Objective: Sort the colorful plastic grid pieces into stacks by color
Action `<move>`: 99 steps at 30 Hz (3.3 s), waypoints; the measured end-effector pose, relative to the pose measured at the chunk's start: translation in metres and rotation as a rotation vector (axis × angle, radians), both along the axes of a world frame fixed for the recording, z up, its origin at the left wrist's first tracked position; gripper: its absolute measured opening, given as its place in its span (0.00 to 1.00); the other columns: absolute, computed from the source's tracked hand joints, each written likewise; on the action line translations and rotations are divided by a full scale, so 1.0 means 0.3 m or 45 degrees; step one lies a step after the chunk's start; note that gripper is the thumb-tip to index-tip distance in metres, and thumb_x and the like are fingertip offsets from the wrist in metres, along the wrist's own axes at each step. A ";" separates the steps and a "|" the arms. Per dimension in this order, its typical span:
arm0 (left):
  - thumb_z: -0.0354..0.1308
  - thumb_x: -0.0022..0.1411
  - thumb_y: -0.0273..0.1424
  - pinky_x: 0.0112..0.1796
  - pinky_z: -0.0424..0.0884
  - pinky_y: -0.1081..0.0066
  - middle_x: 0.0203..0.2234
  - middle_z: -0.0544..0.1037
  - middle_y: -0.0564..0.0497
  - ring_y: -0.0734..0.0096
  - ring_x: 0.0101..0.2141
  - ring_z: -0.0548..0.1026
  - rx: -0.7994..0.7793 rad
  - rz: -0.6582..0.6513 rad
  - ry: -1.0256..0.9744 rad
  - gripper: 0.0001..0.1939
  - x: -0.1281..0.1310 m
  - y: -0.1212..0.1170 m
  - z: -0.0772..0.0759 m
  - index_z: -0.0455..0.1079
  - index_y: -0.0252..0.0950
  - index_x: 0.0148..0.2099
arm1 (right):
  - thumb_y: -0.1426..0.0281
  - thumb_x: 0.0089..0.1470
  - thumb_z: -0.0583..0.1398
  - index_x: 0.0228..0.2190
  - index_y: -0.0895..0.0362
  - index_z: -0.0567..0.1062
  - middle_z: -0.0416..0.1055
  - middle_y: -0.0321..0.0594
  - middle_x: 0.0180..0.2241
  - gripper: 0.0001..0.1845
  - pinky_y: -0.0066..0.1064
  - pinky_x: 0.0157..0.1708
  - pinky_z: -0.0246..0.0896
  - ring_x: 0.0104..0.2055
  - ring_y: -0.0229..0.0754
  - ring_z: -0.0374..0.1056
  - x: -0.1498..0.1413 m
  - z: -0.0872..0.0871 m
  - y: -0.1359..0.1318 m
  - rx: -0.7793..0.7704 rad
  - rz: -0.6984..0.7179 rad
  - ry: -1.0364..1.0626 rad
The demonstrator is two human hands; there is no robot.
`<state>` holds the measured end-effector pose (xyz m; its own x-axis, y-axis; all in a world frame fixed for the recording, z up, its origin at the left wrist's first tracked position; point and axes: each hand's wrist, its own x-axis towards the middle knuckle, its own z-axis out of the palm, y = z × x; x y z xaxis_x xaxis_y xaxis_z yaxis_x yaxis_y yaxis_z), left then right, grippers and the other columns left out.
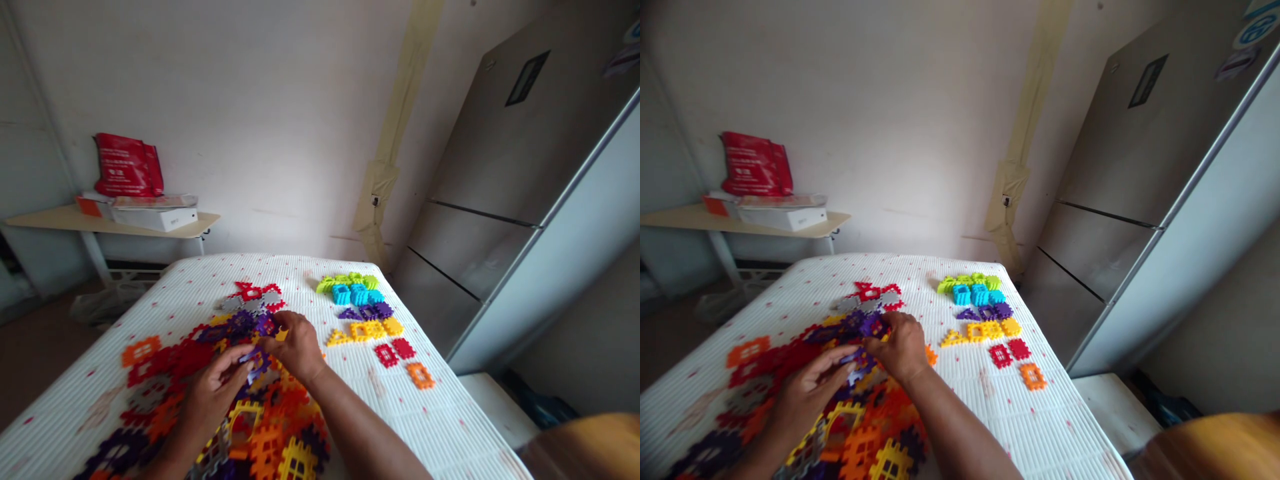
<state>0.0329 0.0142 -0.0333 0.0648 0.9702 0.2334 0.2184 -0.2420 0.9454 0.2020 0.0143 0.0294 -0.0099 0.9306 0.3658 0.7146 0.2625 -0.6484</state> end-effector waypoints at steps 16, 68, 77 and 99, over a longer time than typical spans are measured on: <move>0.60 0.48 0.45 0.36 0.73 0.70 0.35 0.81 0.49 0.63 0.35 0.78 -0.057 -0.013 -0.048 0.21 0.003 -0.009 0.010 0.73 0.38 0.41 | 0.64 0.50 0.59 0.32 0.58 0.76 0.76 0.47 0.33 0.11 0.34 0.36 0.57 0.39 0.48 0.70 0.283 -0.110 0.145 -0.160 -0.719 -0.747; 0.57 0.52 0.46 0.42 0.71 0.65 0.40 0.78 0.46 0.61 0.40 0.76 -0.117 0.159 -0.261 0.29 0.002 -0.017 0.059 0.67 0.35 0.52 | 0.54 0.44 0.63 0.40 0.57 0.73 0.75 0.45 0.37 0.25 0.34 0.36 0.64 0.39 0.48 0.70 -0.072 0.083 -0.038 -0.218 0.093 -0.641; 0.58 0.50 0.49 0.33 0.72 0.67 0.35 0.78 0.47 0.61 0.33 0.76 -0.162 0.149 -0.254 0.28 0.003 -0.027 0.079 0.69 0.36 0.49 | 0.62 0.47 0.62 0.41 0.59 0.71 0.71 0.46 0.38 0.20 0.35 0.41 0.63 0.42 0.47 0.66 -0.088 0.028 -0.023 -0.023 0.177 -0.655; 0.64 0.45 0.44 0.21 0.64 0.77 0.19 0.72 0.59 0.78 0.19 0.66 -0.229 0.179 -0.460 0.21 0.001 -0.012 0.051 0.67 0.37 0.39 | 0.59 0.47 0.63 0.38 0.59 0.72 0.72 0.46 0.36 0.19 0.34 0.38 0.64 0.39 0.47 0.66 -0.094 0.022 -0.029 0.005 0.146 -0.721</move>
